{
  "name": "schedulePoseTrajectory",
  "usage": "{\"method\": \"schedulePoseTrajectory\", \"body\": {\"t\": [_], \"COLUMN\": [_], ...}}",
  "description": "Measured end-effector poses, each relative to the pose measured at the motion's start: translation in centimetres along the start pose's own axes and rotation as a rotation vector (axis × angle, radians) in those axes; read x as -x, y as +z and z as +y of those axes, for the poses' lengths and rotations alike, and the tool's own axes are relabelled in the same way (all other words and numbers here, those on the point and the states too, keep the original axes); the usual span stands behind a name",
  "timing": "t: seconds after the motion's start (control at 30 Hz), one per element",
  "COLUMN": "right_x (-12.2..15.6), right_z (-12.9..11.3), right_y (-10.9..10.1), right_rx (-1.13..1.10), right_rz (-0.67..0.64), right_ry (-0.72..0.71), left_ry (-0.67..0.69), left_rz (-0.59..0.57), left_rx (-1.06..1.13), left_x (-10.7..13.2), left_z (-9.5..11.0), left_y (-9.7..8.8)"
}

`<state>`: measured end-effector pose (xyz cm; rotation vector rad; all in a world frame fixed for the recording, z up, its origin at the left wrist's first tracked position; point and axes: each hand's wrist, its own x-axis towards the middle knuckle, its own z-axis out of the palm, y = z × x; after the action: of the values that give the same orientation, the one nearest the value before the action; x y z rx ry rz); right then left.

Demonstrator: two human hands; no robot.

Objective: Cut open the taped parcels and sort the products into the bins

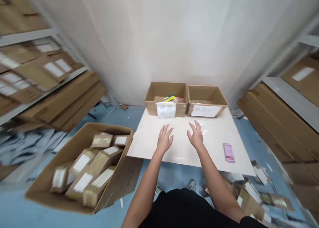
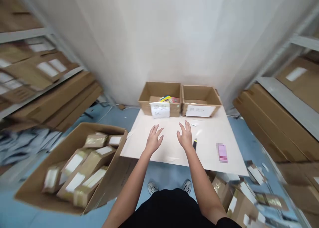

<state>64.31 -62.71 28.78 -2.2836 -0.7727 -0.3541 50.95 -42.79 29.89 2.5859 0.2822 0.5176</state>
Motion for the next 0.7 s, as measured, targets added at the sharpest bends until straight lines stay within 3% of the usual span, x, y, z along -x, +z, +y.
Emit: {"method": "schedulePoseTrajectory", "body": {"t": [0.1, 0.2, 0.37, 0.43, 0.53, 0.7], "right_x": [-1.1, -0.6, 2.8, 4.1, 5.2, 5.6], "right_z": [-7.9, -16.1, -28.5, -32.1, -35.9, -39.4], "right_y": [6.7, 13.2, 21.4, 23.8, 27.2, 32.3], "right_rx": [-0.057, -0.126, -0.238, -0.265, -0.284, -0.281], "right_rz": [-0.131, -0.255, -0.469, -0.539, -0.633, -0.758], "right_ry": [-0.157, -0.299, -0.506, -0.569, -0.635, -0.686], "left_ry": [-0.177, -0.343, -0.626, -0.734, -0.870, -1.006], "left_rz": [0.082, 0.141, 0.238, 0.286, 0.348, 0.329], "left_rx": [-0.029, -0.053, -0.089, -0.083, -0.064, -0.011], "left_x": [4.6, 10.4, 20.6, 23.9, 27.4, 29.5], "left_z": [-7.3, -13.9, -21.7, -23.9, -26.5, -29.9], "left_y": [-5.8, -11.0, -17.3, -18.7, -19.3, -18.2]}}
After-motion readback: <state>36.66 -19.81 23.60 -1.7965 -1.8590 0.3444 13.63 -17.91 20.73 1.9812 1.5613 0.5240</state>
